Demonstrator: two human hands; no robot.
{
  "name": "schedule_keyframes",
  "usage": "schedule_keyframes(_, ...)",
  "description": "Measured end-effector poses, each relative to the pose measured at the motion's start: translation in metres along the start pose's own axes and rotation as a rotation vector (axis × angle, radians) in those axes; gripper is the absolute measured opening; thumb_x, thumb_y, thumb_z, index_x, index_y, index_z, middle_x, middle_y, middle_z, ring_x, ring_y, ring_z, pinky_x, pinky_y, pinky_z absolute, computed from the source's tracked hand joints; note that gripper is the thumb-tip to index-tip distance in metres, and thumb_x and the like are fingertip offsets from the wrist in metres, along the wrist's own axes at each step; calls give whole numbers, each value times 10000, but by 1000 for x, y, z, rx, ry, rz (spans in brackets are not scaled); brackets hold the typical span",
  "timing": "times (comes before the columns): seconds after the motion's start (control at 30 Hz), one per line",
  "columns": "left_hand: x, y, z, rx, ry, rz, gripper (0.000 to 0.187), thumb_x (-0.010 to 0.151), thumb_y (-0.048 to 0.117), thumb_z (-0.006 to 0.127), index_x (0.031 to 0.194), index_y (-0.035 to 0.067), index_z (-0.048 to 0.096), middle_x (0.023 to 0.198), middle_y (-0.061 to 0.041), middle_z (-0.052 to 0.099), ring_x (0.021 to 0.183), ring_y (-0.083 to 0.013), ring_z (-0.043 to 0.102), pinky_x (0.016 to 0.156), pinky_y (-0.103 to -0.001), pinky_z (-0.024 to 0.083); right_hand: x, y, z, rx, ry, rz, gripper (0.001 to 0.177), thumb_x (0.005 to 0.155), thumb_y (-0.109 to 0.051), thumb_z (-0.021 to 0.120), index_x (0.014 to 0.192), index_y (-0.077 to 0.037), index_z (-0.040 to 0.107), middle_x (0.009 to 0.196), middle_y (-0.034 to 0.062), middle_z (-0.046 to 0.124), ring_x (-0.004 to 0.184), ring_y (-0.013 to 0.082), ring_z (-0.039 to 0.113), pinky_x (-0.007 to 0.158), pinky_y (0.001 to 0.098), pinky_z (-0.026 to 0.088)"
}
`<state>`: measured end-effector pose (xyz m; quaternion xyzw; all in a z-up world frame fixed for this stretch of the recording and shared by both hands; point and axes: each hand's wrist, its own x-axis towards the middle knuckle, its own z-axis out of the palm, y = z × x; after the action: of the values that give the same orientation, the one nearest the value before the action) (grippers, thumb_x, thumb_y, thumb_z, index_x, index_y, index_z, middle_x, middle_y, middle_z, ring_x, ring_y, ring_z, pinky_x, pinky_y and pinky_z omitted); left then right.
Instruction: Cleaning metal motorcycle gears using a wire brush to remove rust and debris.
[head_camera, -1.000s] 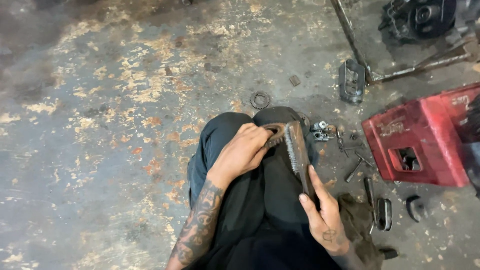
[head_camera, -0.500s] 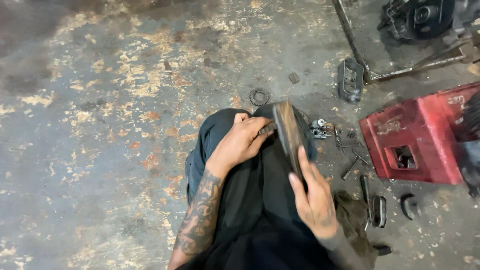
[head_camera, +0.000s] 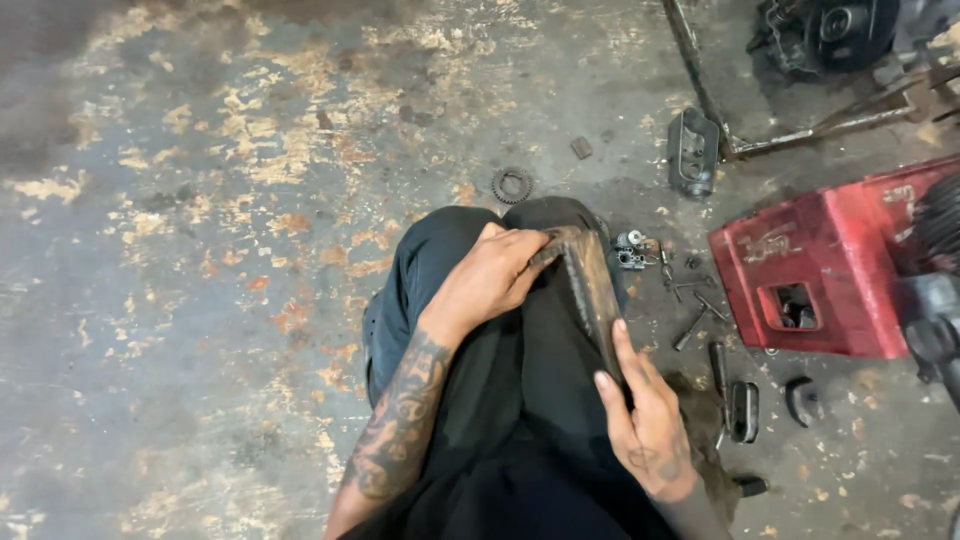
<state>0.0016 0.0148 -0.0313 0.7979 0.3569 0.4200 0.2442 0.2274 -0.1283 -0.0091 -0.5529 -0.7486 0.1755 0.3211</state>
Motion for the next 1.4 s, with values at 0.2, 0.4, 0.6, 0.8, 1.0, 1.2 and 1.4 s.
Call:
schedule_keyframes(0.2, -8, 11, -5, 3, -67, 25, 166, 937, 121, 641, 1062, 12, 630, 934, -170, 673, 959, -362, 661, 851, -434, 449, 58, -17, 4, 56, -56, 113, 594, 987, -121, 602, 1546, -14, 430, 1048, 242, 654, 948, 405, 649, 881, 390, 507)
schedule_keyframes(0.4, -11, 0, 4, 7, 60, 81, 206, 944, 121, 639, 1125, 22, 623, 1039, -165, 693, 1015, -347, 664, 864, -423, 452, 5, -3, 6, 49, -49, 141, 601, 976, -122, 589, 1536, 11, 417, 1191, 259, 653, 1078, 385, 665, 950, 391, 502)
schedule_keyframes(0.6, -9, -4, 0, -72, 6, -36, 199, 945, 136, 647, 1111, 27, 645, 941, -160, 683, 915, -356, 641, 832, -425, 458, -22, 0, -17, 58, 9, 87, 556, 982, -101, 590, 1506, 32, 459, 1373, 305, 611, 1265, 435, 616, 1046, 427, 463)
schedule_keyframes(0.8, -12, 1, 1, 6, -22, -1, 129, 975, 135, 653, 1014, 23, 600, 939, -174, 664, 965, -370, 642, 850, -437, 453, 57, -25, 0, 66, -99, 158, 603, 972, -120, 612, 1547, -41, 447, 1020, 228, 654, 937, 388, 650, 882, 382, 518)
schedule_keyframes(1.0, -8, 2, 4, 44, 26, -23, 155, 948, 133, 652, 1045, 17, 616, 913, -180, 662, 925, -374, 648, 819, -437, 444, 44, -23, -2, 110, -20, -34, 576, 1003, -102, 591, 1546, -9, 422, 1182, 258, 662, 1080, 413, 659, 940, 406, 503)
schedule_keyframes(1.2, 5, 5, -8, -37, 31, -47, 123, 978, 136, 654, 1037, 30, 630, 912, -167, 666, 892, -369, 640, 798, -419, 442, -43, 19, -8, 49, -60, 161, 576, 952, -110, 608, 1501, -8, 470, 1271, 295, 655, 1164, 431, 659, 958, 414, 493)
schedule_keyframes(1.4, -6, 8, 1, 52, -14, 23, 134, 953, 121, 647, 925, 19, 565, 879, -176, 629, 925, -385, 628, 826, -446, 432, 45, -25, -1, 58, -77, 79, 593, 983, -133, 603, 1538, -15, 432, 1063, 255, 645, 954, 414, 640, 876, 411, 502)
